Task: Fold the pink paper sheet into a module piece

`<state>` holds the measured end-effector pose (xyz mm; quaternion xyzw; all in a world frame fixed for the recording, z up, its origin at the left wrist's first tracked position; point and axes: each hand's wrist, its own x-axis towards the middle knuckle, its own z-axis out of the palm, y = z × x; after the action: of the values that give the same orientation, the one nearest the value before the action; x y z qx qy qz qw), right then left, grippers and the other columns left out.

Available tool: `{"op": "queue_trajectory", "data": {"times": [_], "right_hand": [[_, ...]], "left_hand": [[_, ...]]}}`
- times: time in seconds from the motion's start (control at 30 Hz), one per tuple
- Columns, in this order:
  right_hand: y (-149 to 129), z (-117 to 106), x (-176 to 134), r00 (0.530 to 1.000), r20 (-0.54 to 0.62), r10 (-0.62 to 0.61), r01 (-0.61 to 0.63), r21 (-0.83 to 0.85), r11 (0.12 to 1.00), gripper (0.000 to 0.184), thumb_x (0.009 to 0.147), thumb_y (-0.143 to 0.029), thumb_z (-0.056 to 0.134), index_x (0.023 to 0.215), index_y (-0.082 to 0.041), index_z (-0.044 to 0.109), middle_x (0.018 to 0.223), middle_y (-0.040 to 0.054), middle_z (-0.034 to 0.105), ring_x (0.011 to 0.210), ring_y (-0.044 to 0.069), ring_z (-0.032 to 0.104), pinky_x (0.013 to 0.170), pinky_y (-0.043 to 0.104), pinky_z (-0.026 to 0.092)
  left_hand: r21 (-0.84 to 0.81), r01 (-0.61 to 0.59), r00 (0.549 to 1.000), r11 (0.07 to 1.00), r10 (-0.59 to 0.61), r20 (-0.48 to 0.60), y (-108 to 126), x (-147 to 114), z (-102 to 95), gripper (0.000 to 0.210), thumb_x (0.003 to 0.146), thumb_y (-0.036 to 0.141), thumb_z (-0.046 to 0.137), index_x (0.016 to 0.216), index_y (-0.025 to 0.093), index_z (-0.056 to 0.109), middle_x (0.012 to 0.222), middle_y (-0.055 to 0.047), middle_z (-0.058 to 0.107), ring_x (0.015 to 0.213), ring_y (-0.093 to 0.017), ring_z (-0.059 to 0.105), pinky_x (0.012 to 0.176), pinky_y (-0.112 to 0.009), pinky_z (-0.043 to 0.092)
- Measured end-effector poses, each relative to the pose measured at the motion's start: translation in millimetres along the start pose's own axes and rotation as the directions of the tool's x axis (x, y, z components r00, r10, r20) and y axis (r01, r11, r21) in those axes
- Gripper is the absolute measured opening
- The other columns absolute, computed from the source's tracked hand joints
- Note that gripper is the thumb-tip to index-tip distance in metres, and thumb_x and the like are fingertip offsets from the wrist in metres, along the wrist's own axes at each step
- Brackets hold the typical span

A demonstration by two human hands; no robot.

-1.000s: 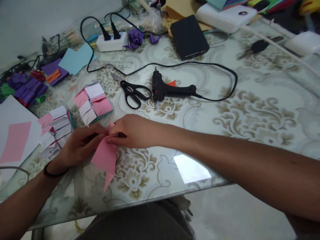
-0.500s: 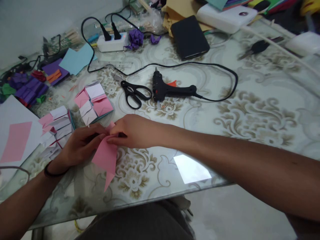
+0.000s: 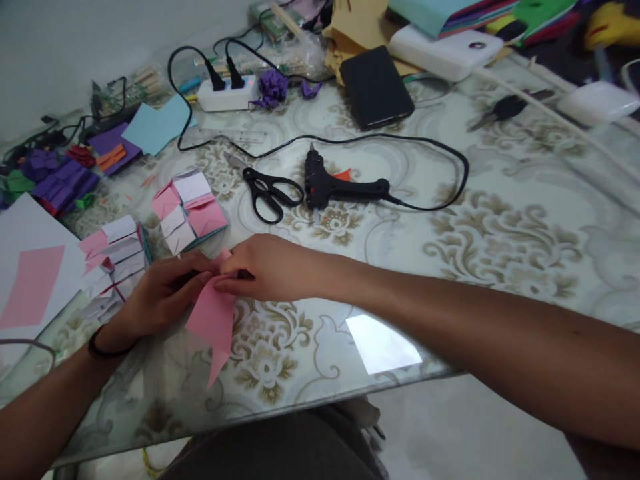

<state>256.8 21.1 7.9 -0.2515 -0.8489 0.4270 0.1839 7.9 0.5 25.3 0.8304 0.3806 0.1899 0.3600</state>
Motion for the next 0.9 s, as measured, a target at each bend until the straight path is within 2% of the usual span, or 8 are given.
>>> {"op": "queue_trajectory", "data": {"times": [0.3,0.47,0.63,0.9], "right_hand": [[0.9,1.3,1.9,0.998,-0.014,-0.054,0.055,0.027,0.998,0.043,0.107,-0.041,0.057,0.074,-0.013,0.063,0.074,-0.0021,0.052,0.069,0.006,0.048,0.069,0.022,0.031],[-2.3,2.7,1.6,1.0,0.005,-0.027,0.027,0.022,0.999,0.043,0.108,-0.04,0.056,0.074,-0.014,0.06,0.074,-0.0017,0.053,0.071,0.007,0.049,0.07,0.022,0.034],[-4.0,4.4,1.4,1.0,-0.012,-0.02,0.021,0.02,1.0,0.044,0.108,-0.041,0.056,0.072,-0.015,0.055,0.075,-0.001,0.055,0.075,0.009,0.052,0.071,0.022,0.037],[-6.3,2.9,2.0,1.0,-0.023,-0.012,0.012,0.009,1.0,0.04,0.108,-0.039,0.057,0.076,-0.015,0.059,0.075,-0.0014,0.056,0.072,0.008,0.052,0.07,0.021,0.039]], "left_hand": [[0.012,-0.043,0.998,0.999,0.044,-0.044,-2.1,-1.2,3.5,0.021,0.107,0.025,0.056,0.095,0.018,0.072,0.083,-0.001,0.071,0.07,-0.011,0.063,0.065,-0.026,0.046],[-0.043,-0.022,0.998,0.999,0.019,-0.065,-2.2,-3.0,5.9,0.024,0.107,0.028,0.056,0.092,0.018,0.072,0.082,-0.001,0.072,0.072,-0.013,0.063,0.069,-0.027,0.048],[-0.083,-0.02,0.998,0.996,0.016,-0.058,-3.0,-3.8,6.2,0.021,0.105,0.023,0.057,0.093,0.019,0.074,0.085,-0.002,0.076,0.077,-0.013,0.067,0.074,-0.027,0.05],[-0.117,-0.005,0.996,0.993,-0.006,-0.091,-6.1,-4.5,8.2,0.018,0.103,0.023,0.06,0.093,0.02,0.075,0.086,0.0,0.077,0.077,-0.012,0.068,0.074,-0.025,0.05]]}}
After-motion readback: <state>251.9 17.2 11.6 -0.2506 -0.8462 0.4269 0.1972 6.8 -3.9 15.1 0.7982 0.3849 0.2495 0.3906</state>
